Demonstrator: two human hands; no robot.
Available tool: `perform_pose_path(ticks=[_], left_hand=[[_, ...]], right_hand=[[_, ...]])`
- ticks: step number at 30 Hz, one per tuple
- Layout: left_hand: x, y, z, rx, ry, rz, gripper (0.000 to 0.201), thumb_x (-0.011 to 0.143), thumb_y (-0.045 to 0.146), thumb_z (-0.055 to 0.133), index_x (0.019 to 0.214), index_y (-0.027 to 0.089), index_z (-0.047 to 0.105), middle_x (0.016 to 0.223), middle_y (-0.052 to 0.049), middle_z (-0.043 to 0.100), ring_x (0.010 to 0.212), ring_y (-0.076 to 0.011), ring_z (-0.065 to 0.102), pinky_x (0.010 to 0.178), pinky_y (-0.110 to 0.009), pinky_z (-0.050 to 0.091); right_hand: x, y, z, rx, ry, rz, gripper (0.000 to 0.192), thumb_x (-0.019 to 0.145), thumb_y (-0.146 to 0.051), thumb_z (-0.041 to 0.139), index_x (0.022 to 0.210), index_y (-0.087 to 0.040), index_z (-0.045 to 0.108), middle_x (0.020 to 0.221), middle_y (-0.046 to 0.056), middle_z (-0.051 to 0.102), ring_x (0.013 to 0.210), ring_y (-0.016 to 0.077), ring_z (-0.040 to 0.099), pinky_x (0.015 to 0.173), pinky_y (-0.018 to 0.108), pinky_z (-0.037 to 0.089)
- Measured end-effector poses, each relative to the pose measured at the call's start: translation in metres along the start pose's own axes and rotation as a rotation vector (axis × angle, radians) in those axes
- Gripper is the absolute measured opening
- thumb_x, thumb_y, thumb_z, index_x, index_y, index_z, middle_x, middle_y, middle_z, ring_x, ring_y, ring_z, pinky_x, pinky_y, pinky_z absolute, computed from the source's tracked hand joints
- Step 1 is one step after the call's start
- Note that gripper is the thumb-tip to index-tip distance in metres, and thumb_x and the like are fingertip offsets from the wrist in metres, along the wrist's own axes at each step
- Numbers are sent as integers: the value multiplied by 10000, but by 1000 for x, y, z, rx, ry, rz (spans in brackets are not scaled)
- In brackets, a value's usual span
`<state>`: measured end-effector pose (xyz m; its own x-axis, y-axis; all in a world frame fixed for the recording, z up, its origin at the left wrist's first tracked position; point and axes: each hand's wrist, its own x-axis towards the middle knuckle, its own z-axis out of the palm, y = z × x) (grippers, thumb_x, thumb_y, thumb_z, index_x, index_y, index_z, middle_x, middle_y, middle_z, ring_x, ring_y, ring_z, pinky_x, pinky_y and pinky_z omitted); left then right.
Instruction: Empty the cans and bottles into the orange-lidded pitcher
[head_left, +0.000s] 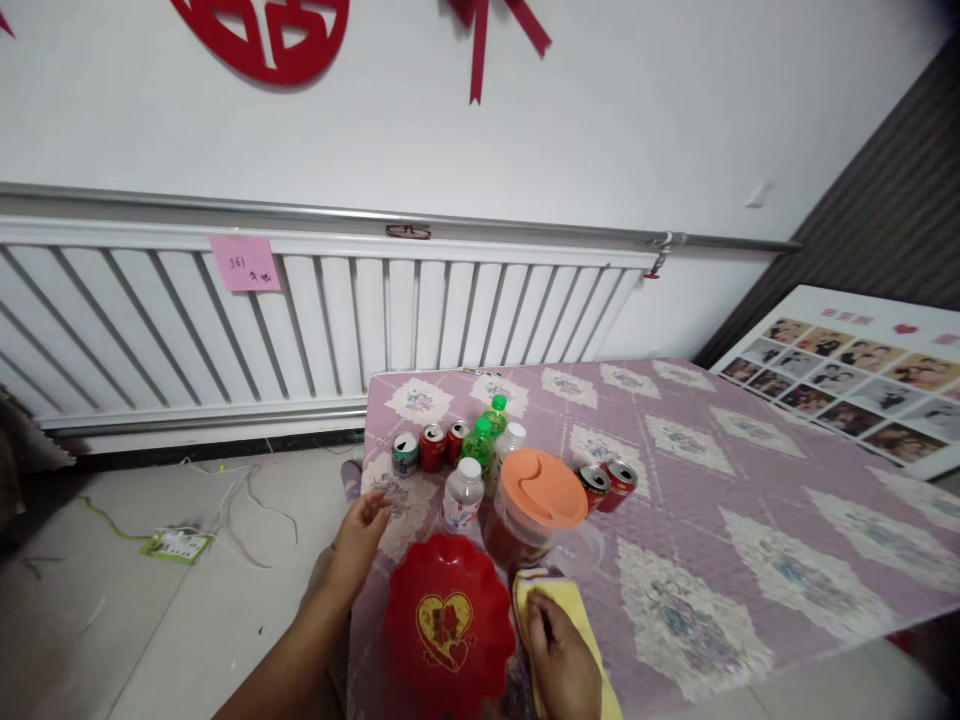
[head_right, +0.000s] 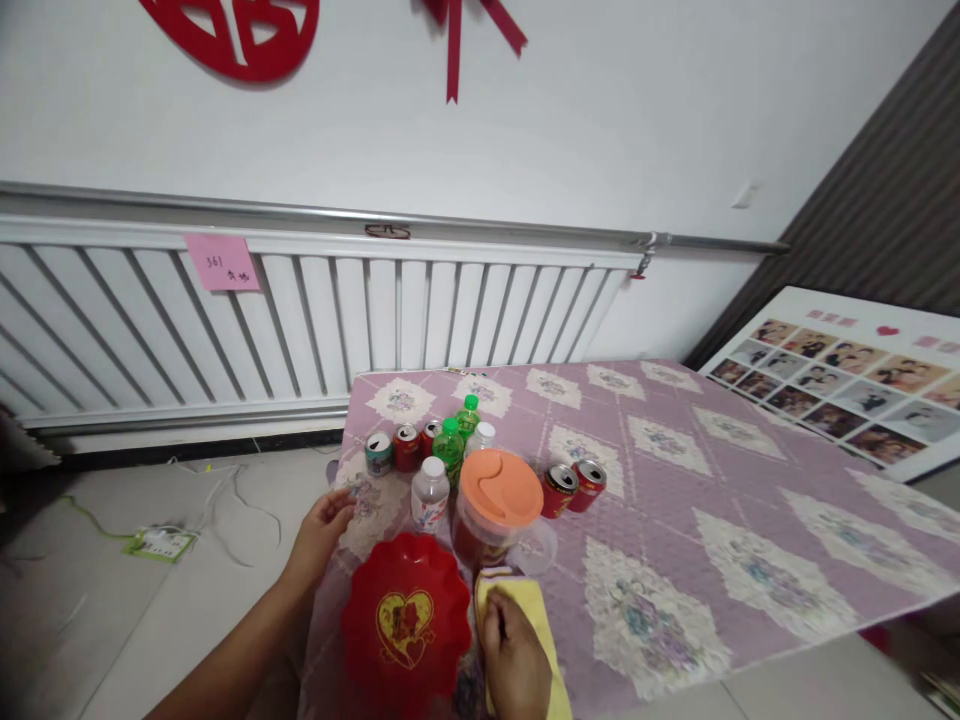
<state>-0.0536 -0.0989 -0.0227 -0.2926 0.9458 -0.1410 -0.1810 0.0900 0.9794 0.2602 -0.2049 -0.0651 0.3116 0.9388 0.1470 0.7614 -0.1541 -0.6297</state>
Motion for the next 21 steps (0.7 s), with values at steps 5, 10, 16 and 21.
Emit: perform_pose_path(ticks=[5, 10, 16, 21], left_hand=[[52, 37, 36, 507, -81, 424, 390, 776, 248, 674, 1157, 165, 644, 1123, -106, 731, 1046, -262, 694, 964, -424, 542], [93, 67, 76, 1083, -266, 606, 634, 796, 243, 695, 1396, 159, 507, 1420, -145, 593, 1344, -291, 542, 1155, -427, 418], [117, 75, 106, 1283, -365, 525, 796, 750, 333, 757, 1461, 188, 429, 1487, -173, 523, 1388, -361, 470, 1122, -476, 405], [126, 73, 116, 1421, -382, 441, 778, 717, 421, 775, 1399, 218, 460, 1429, -180, 559, 1343, -379, 490, 1063, -496, 419]], right_hand=[[-1, 3, 3, -23, 16, 1, 520, 897, -552, 387, 1024, -215, 763, 1132, 109, 785, 1041, 275, 749, 914, 350, 570], [-3, 4, 4, -43, 25, -12, 516, 914, -549, 381, 1026, -221, 764, 1123, 102, 787, 1020, 278, 754, 903, 369, 582], [-3, 4, 4, -51, 53, -67, 477, 926, -507, 397, 1006, -222, 771, 1093, 99, 794, 991, 272, 763, 903, 371, 591], [-3, 5, 6, -76, 85, -102, 473, 946, -469, 388, 999, -206, 777, 1084, 108, 795, 981, 264, 765, 906, 367, 594]])
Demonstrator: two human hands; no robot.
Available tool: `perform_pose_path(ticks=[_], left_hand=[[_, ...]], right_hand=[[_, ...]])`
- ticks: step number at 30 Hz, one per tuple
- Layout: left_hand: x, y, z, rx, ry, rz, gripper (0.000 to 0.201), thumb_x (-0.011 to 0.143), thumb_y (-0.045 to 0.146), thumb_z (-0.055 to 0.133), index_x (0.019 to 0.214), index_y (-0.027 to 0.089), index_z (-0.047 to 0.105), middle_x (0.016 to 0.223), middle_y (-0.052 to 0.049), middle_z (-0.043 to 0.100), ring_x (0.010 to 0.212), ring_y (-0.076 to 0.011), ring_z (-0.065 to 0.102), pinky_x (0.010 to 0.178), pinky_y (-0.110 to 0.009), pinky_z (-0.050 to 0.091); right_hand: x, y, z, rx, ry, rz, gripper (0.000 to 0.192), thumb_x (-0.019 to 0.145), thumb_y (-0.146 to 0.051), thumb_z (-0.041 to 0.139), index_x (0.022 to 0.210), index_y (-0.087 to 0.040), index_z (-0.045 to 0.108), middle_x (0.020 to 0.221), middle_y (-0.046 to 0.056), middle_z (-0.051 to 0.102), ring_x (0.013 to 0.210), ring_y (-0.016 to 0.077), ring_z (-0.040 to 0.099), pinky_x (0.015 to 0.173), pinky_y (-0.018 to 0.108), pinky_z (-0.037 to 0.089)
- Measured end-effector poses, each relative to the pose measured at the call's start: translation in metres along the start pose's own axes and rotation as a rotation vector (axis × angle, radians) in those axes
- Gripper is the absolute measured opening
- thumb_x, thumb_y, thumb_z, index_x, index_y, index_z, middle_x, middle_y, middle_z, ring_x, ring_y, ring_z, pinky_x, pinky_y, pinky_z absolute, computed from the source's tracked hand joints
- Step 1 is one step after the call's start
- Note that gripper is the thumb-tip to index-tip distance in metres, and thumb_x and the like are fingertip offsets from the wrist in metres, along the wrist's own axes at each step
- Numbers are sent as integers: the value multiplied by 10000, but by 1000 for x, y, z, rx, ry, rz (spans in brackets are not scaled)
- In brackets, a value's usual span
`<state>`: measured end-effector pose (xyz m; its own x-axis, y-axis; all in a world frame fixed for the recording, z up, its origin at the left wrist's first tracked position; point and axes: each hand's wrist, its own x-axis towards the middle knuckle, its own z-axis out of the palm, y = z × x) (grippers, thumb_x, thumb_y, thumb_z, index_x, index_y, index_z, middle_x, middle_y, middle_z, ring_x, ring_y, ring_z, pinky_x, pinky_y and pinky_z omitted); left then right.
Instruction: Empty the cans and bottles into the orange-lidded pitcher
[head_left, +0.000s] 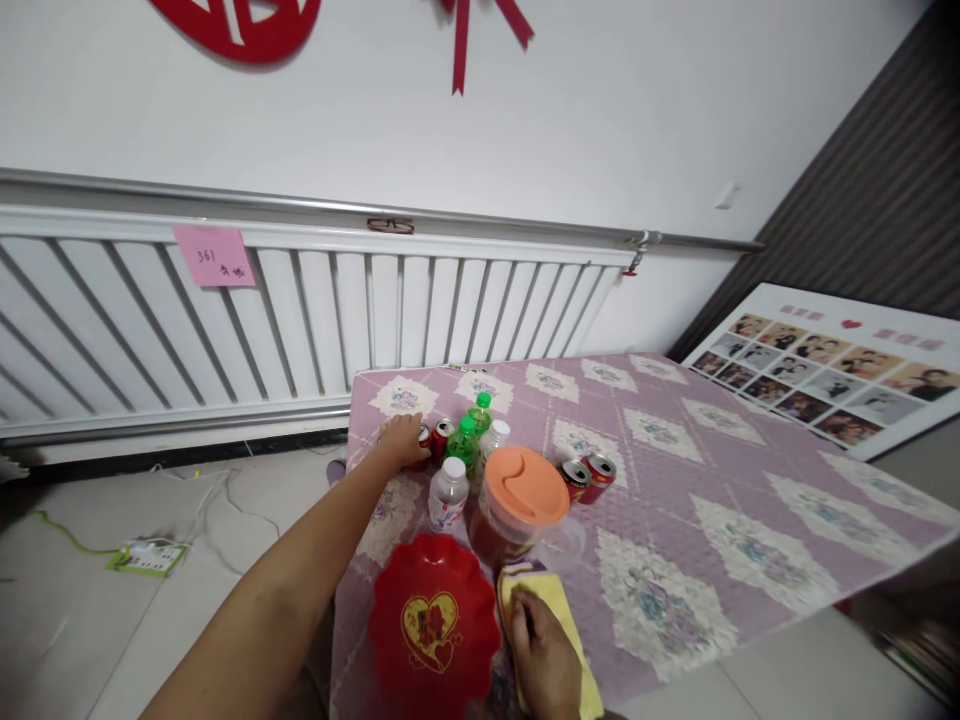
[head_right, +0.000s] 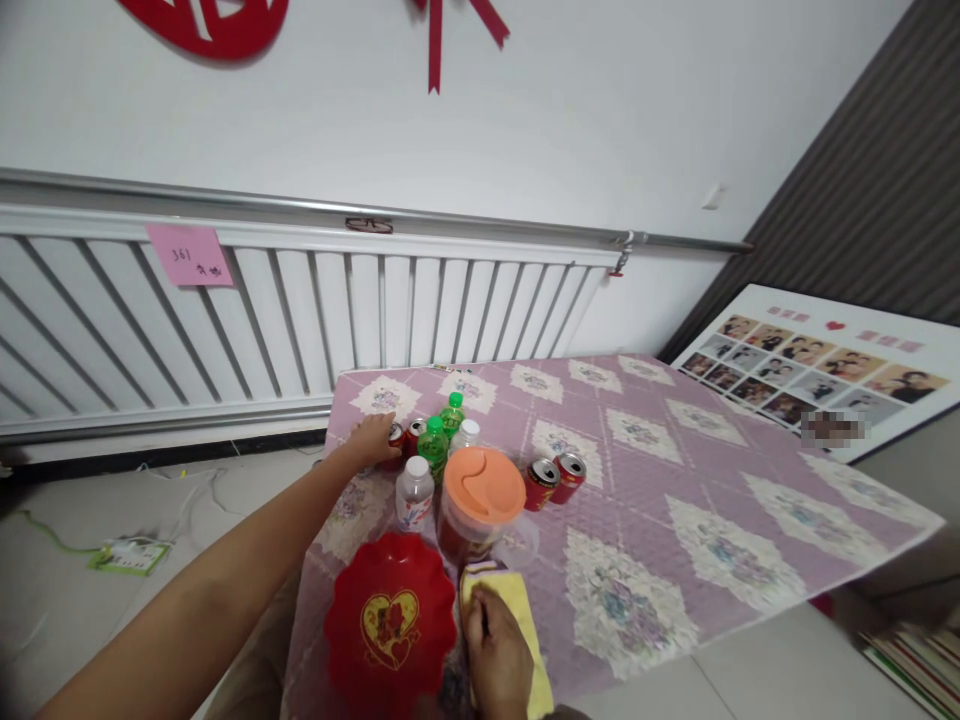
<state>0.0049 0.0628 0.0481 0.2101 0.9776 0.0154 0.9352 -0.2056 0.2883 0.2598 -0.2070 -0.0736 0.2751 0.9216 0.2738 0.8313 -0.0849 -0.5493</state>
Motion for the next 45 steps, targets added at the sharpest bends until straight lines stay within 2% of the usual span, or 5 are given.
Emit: perform_pose_path(ticks=[8, 21, 32, 37, 45], left_hand=[[-4, 5, 6, 67, -18, -25, 528, 789, 393, 689, 1263, 211, 546, 1286, -162, 639, 1217, -358, 577, 1004, -511, 440], [-34, 14, -15, 55, 105, 20, 647, 844, 393, 655, 1423, 196, 445, 1391, -171, 587, 1310, -352, 512, 1039, -500, 424], [-117, -5, -49, -201, 314, 160, 785, 764, 272, 738, 1459, 208, 379, 1370, -131, 570, 1316, -314, 522, 1123, -437, 437], [-175, -10, -28, -368, 406, 203, 777, 770, 262, 717, 1460, 213, 362, 1331, -123, 551, 1270, -283, 556, 1108, -438, 464], [-232, 8, 19, -490, 240, 99, 619, 761, 234, 709, 1336, 206, 483, 1323, -113, 571, 1260, -270, 573, 1109, -416, 473]], right_hand=[[-2, 3, 4, -7, 17, -35, 449, 964, -430, 401, 1020, -192, 777, 1095, 105, 793, 989, 247, 764, 921, 351, 589], [-1, 0, 3, 30, 30, -8, 467, 951, -440, 403, 1003, -169, 780, 1081, 123, 793, 993, 258, 760, 920, 366, 584], [-1, -8, -1, 67, 40, 7, 441, 930, -438, 412, 982, -200, 779, 1058, 113, 797, 970, 247, 754, 895, 363, 574], [-4, -6, 2, 85, 42, -1, 428, 932, -417, 420, 1024, -188, 770, 1100, 118, 786, 1006, 231, 739, 932, 358, 554], [-4, -9, -8, 124, 42, -107, 370, 928, -388, 443, 970, -178, 744, 989, 121, 778, 923, 236, 724, 870, 369, 563]])
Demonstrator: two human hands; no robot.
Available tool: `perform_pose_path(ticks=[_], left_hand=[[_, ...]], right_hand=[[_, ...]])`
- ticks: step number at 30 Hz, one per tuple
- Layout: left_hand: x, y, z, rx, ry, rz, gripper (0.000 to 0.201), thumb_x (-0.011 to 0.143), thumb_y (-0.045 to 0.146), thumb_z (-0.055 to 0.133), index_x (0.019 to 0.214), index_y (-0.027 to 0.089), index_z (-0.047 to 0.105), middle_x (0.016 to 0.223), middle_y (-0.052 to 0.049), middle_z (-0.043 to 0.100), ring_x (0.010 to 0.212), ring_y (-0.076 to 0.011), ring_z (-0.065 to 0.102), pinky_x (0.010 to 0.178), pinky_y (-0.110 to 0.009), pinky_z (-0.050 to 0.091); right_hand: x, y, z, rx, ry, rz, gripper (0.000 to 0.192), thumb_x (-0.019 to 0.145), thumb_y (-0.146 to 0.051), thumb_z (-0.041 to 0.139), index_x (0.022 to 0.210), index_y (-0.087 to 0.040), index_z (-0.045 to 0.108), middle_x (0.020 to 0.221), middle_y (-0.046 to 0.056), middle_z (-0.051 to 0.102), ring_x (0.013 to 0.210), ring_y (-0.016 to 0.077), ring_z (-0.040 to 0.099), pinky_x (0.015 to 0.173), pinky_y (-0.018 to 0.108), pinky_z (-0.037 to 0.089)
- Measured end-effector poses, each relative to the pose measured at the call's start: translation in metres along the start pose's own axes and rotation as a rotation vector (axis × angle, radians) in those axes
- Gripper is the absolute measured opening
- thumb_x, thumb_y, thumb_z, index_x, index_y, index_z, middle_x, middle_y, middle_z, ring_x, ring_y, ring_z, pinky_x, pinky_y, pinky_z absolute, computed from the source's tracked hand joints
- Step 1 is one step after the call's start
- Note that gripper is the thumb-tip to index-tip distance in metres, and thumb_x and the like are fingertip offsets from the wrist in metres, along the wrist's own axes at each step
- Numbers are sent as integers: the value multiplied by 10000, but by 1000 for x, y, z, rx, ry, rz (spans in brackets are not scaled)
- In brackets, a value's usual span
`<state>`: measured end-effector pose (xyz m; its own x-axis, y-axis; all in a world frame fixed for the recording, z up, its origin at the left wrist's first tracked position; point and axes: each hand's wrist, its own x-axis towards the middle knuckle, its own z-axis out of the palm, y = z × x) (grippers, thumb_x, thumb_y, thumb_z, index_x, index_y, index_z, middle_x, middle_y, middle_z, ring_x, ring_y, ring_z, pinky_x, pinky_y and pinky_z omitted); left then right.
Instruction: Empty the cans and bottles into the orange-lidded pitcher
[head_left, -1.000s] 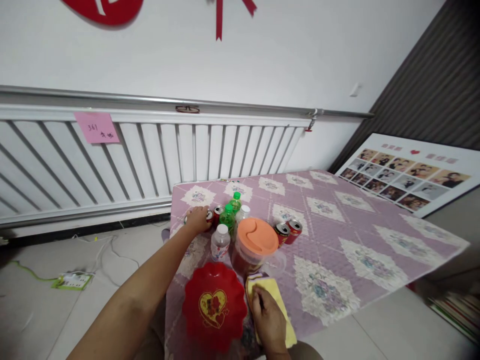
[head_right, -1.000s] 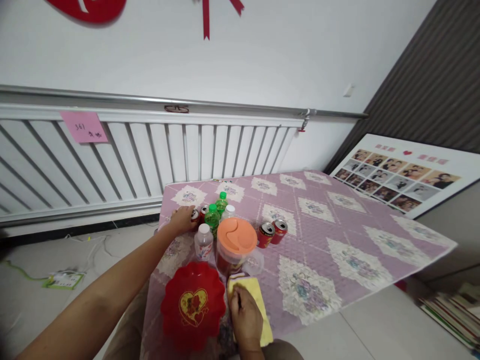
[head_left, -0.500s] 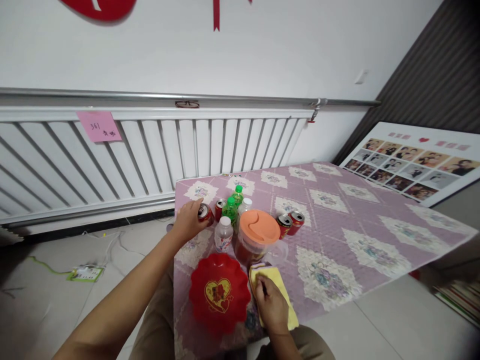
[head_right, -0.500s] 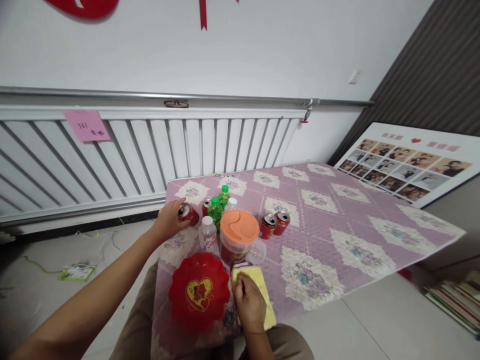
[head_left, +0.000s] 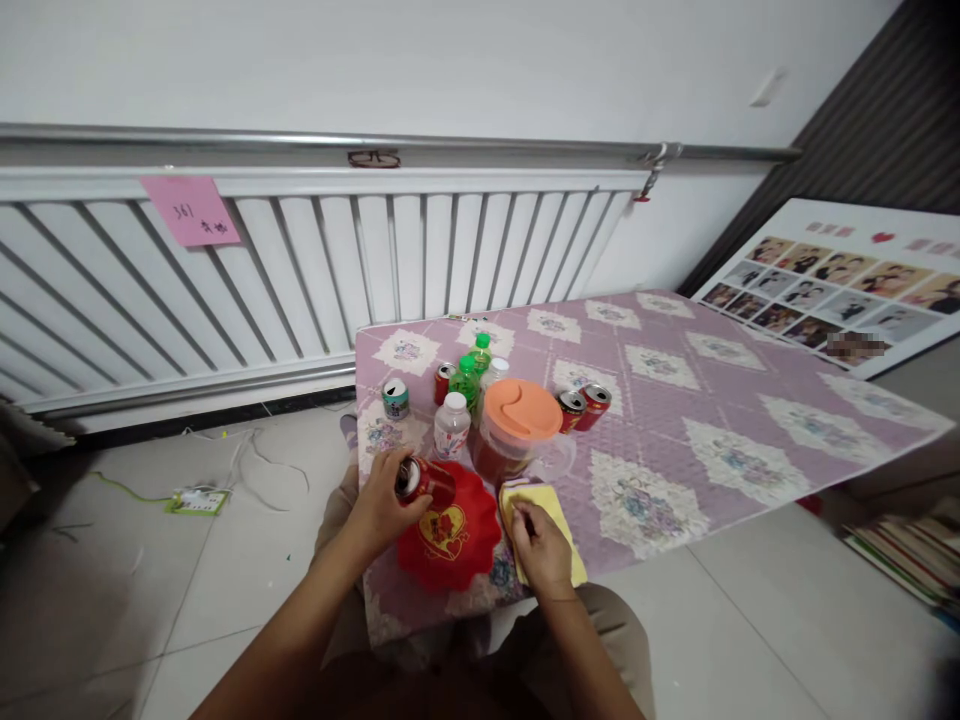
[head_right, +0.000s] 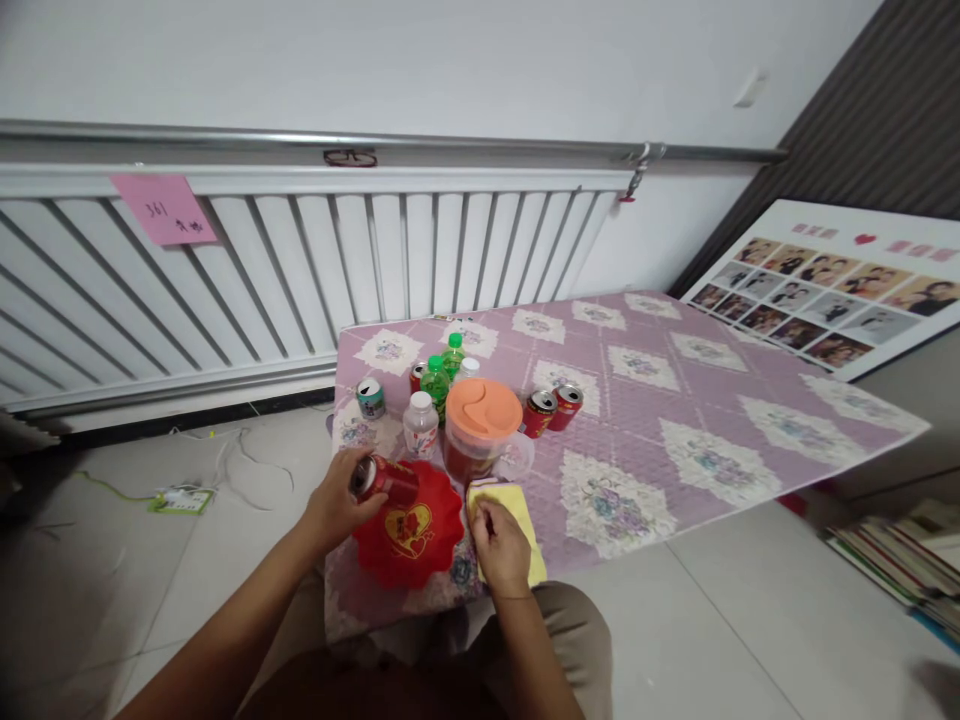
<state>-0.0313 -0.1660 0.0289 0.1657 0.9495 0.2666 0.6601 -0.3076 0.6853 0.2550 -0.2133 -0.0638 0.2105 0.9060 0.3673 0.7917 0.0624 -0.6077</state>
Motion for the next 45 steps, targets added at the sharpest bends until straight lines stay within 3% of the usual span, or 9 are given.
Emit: perform_pose_path(ticks=[3, 6, 11, 15, 23, 33, 40, 45], left_hand=[[-10, 5, 6, 13, -48, -40, 636, 741, 230, 726, 1328, 213, 481, 1375, -116, 555, 1299, -283, 557, 1124, -426, 459], [-13, 12, 11, 43, -101, -80, 646, 749, 242, 735, 1339, 213, 473, 1353, -116, 576, 1289, -283, 566, 1119, -418, 453], [-11, 25, 18, 152, -162, -168, 625, 764, 328, 769, 1315, 256, 483, 1287, -98, 591, 1232, -286, 589, 1072, -412, 464], [-9, 27, 23, 198, -194, -188, 556, 768, 380, 760, 1248, 240, 519, 1212, -93, 602, 1151, -289, 614, 1010, -409, 481], [-12, 22, 17, 79, -222, -213, 504, 773, 360, 757, 1214, 226, 552, 1212, -107, 614, 1166, -294, 611, 999, -410, 492], [-15, -17, 12, -170, -282, -68, 752, 652, 166, 822, 1357, 230, 567, 1374, -117, 620, 1291, -319, 567, 1145, -488, 427], [-9, -21, 26, -246, -301, -20, 929, 673, 238, 850, 1503, 238, 432, 1538, -130, 493, 1430, -340, 448, 1225, -521, 329], [-9, -21, 37, -274, -302, -17, 840, 707, 218, 814, 1468, 238, 458, 1514, -122, 516, 1412, -302, 475, 1224, -495, 341]], right_hand=[[-1, -13, -7, 13, -12, -69, 319, 934, -370, 472, 963, -188, 732, 920, 116, 756, 891, 250, 700, 861, 399, 555], [-8, -37, -5, 36, -39, -147, 295, 928, -370, 540, 1102, -202, 709, 1001, 115, 740, 961, 267, 677, 905, 437, 540], [-24, -84, 25, 124, -78, -225, 598, 860, -323, 660, 1429, -209, 519, 1258, 152, 659, 1160, 322, 607, 1000, 521, 505], [-28, -102, 49, 179, -60, -209, 701, 830, -217, 641, 1501, -213, 439, 1310, 166, 619, 1211, 337, 576, 1033, 557, 481], [-13, -98, 67, 333, -158, -77, 675, 795, -170, 608, 1457, -159, 472, 1403, 196, 592, 1323, 337, 545, 1104, 577, 439], [19, -84, 35, 455, -468, -87, 770, 730, -201, 697, 1470, -214, 487, 1483, 134, 573, 1362, 287, 549, 1140, 498, 430], [32, -83, 27, 492, -579, -118, 820, 733, -160, 653, 1523, -213, 439, 1558, 119, 496, 1434, 261, 467, 1194, 485, 361], [28, -82, 26, 499, -594, -78, 846, 769, -169, 623, 1573, -216, 362, 1558, 124, 495, 1408, 246, 504, 1170, 473, 399]])
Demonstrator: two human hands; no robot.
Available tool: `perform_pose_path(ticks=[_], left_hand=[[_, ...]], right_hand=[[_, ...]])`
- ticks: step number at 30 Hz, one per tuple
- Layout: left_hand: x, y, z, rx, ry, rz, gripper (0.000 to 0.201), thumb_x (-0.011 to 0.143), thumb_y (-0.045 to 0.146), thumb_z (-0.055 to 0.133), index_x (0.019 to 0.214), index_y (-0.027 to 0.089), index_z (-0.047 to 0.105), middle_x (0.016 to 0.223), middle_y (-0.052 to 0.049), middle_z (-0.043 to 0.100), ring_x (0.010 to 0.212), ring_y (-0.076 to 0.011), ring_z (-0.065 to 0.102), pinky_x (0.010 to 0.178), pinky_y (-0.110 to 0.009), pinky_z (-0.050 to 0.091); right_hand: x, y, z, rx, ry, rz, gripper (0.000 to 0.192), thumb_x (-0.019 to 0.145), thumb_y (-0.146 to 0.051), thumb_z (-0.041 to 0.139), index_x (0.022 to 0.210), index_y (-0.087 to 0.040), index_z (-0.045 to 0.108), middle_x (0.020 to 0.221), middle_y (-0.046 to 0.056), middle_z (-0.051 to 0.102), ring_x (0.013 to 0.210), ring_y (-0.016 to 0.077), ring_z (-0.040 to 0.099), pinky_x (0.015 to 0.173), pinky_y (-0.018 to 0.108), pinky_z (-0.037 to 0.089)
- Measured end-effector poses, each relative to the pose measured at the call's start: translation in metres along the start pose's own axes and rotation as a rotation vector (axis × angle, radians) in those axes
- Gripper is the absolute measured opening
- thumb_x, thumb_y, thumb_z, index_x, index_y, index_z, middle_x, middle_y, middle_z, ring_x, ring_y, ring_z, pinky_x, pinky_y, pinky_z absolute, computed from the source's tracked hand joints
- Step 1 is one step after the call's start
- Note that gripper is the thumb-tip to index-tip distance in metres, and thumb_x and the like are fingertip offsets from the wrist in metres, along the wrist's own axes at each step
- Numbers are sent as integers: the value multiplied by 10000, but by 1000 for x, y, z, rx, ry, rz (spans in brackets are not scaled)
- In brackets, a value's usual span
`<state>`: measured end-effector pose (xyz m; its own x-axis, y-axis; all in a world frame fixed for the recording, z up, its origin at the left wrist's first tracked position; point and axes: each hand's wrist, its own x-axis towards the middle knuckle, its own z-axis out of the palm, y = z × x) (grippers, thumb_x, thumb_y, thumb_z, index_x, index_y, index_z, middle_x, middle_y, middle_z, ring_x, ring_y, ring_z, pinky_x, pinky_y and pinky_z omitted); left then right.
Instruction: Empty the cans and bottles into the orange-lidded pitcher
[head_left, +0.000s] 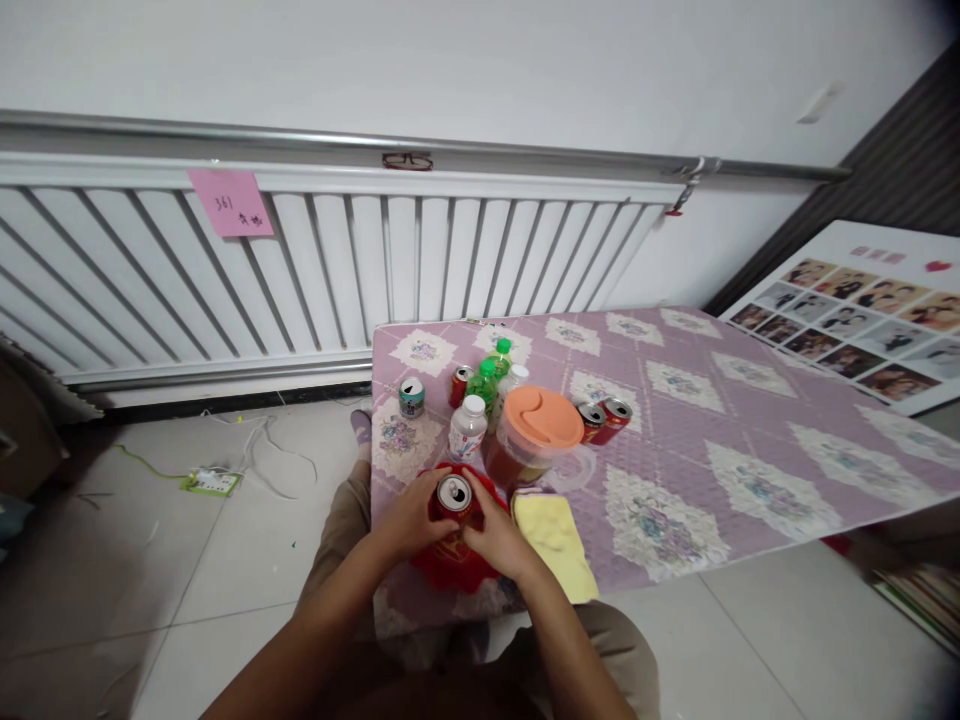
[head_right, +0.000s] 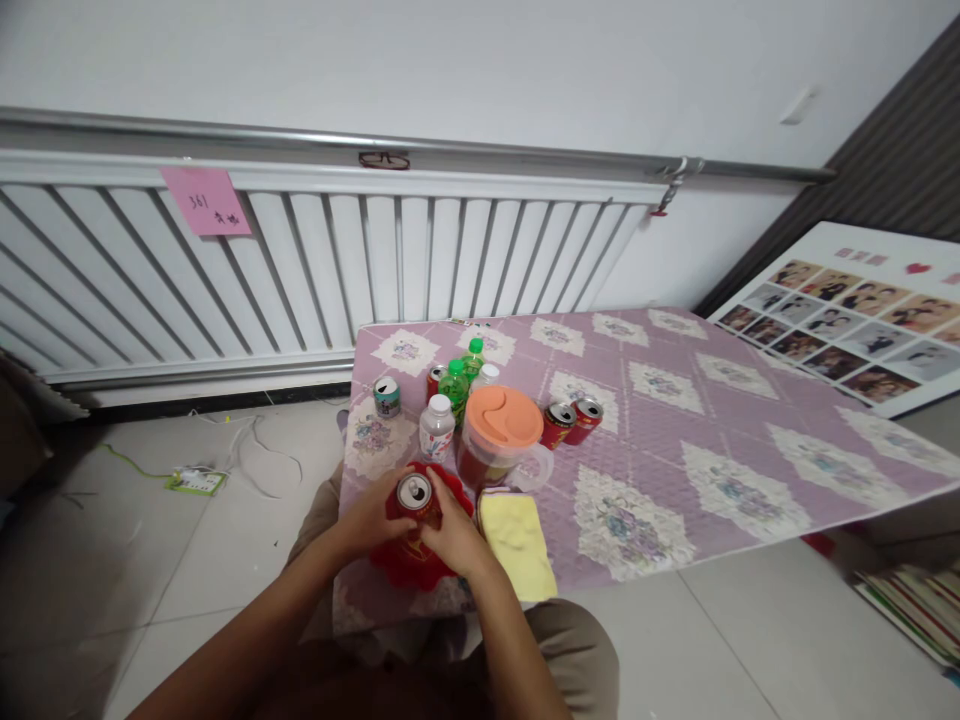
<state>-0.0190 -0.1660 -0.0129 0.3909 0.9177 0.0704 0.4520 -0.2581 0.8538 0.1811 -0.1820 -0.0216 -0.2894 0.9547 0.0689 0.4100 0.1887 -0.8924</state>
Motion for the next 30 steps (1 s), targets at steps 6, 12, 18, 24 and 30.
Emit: perform_pose_path(ticks=[6, 12, 18, 24, 30], left_hand=[[-3, -3, 9, 0, 93, -29, 750, 693, 179, 801, 1381, 208, 504, 1430, -135, 569, 1348, -306, 529, 1193, -493, 380], [-6, -3, 16, -15, 184, 7, 711, 693, 184, 797, 1345, 190, 513, 1380, -135, 587, 1308, -319, 551, 1162, -509, 404], [-6, -6, 19, -39, 212, 25, 687, 691, 188, 798, 1319, 195, 520, 1339, -128, 599, 1269, -317, 569, 1138, -513, 421], [-6, -3, 19, -52, 220, 19, 711, 677, 176, 806, 1326, 211, 516, 1344, -121, 602, 1282, -324, 562, 1138, -523, 416], [-6, 0, 18, -32, 211, -10, 706, 677, 168, 792, 1327, 201, 520, 1367, -126, 597, 1298, -323, 555, 1151, -518, 401]], right_hand=[[-18, -2, -13, 111, 260, 59, 535, 760, -300, 692, 1289, -221, 673, 1254, 107, 733, 1135, 263, 701, 1012, 440, 537], [-46, -5, -62, 118, 734, 148, 292, 802, -511, 683, 798, -219, 669, 835, 58, 724, 820, 230, 668, 813, 370, 535], [-31, 7, -113, 177, 1025, 176, 546, 764, -621, 683, 1127, -224, 588, 1104, 73, 672, 1031, 228, 616, 938, 389, 472], [-1, 5, -127, 320, 753, 232, 554, 598, -715, 787, 750, -187, 712, 722, 52, 716, 702, 204, 629, 677, 335, 497], [17, 3, -121, 485, 775, 183, 609, 502, -770, 807, 559, -209, 578, 521, -34, 563, 528, 120, 505, 552, 275, 432]])
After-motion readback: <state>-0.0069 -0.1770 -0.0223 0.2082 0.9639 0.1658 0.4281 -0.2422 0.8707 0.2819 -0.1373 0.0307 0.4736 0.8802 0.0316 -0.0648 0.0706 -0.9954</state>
